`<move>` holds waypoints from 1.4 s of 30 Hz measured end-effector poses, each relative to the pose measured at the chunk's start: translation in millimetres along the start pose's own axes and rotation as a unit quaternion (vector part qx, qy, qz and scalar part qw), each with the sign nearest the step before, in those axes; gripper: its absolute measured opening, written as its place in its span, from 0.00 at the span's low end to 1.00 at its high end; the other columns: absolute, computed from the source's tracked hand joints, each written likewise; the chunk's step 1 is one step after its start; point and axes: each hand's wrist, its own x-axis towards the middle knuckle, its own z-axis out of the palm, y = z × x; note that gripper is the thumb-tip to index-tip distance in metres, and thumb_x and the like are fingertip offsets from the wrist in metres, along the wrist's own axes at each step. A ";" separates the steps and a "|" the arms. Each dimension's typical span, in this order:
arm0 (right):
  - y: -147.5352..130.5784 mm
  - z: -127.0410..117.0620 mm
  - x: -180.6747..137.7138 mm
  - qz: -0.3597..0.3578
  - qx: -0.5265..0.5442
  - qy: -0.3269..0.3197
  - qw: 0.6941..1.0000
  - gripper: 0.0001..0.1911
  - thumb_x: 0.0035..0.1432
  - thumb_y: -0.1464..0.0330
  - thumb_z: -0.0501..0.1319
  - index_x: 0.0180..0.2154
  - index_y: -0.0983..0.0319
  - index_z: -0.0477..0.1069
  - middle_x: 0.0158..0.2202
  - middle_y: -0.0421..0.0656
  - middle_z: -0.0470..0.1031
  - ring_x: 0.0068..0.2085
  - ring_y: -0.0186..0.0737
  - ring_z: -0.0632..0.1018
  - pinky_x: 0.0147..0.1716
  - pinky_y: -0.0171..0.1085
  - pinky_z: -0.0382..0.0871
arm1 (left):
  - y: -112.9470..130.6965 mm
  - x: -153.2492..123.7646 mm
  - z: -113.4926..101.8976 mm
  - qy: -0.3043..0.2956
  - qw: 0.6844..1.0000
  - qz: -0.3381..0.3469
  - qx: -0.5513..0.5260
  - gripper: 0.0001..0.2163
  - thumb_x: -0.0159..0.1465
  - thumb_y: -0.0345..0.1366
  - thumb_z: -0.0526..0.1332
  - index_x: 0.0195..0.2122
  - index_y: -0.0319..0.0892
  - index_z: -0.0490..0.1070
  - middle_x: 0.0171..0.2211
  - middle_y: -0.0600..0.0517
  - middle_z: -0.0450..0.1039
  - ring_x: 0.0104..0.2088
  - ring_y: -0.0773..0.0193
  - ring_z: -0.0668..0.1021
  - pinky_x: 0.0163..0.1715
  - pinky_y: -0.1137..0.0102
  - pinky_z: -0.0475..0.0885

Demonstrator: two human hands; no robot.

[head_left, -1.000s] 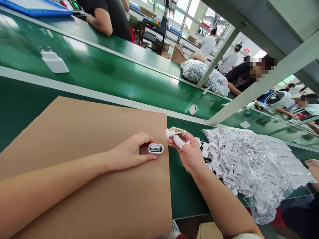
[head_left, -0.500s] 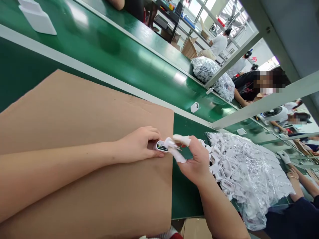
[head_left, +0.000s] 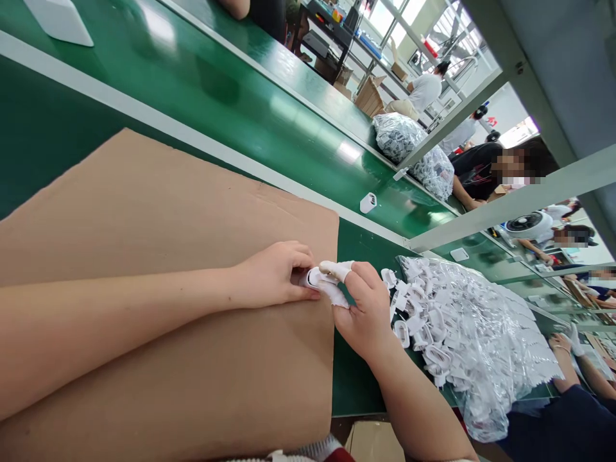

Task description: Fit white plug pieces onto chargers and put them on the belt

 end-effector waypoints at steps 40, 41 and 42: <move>-1.3 5.5 4.0 0.039 -0.049 -0.045 0.997 0.08 0.50 0.76 0.60 0.30 0.56 0.67 0.27 0.37 0.70 0.32 0.38 0.74 0.54 0.41 0.68 | 4.4 -1.2 1.4 0.014 1.000 -0.024 0.004 0.15 0.61 0.51 0.68 0.30 0.44 0.78 0.37 0.49 0.76 0.41 0.55 0.76 0.41 0.64 0.71; -0.6 6.4 3.6 0.042 -0.044 -0.040 0.997 0.07 0.50 0.75 0.60 0.30 0.56 0.67 0.27 0.37 0.70 0.32 0.38 0.74 0.53 0.40 0.68 | 5.4 -1.7 2.3 0.014 1.000 -0.026 0.005 0.15 0.61 0.51 0.68 0.30 0.44 0.78 0.36 0.49 0.75 0.41 0.55 0.76 0.40 0.64 0.71; 0.1 7.5 2.8 0.046 -0.041 -0.034 0.998 0.07 0.50 0.75 0.59 0.30 0.56 0.68 0.27 0.37 0.70 0.32 0.38 0.74 0.53 0.40 0.68 | 6.3 -2.1 3.3 0.016 1.000 -0.025 0.006 0.15 0.61 0.52 0.68 0.30 0.44 0.78 0.36 0.49 0.75 0.41 0.55 0.76 0.40 0.64 0.71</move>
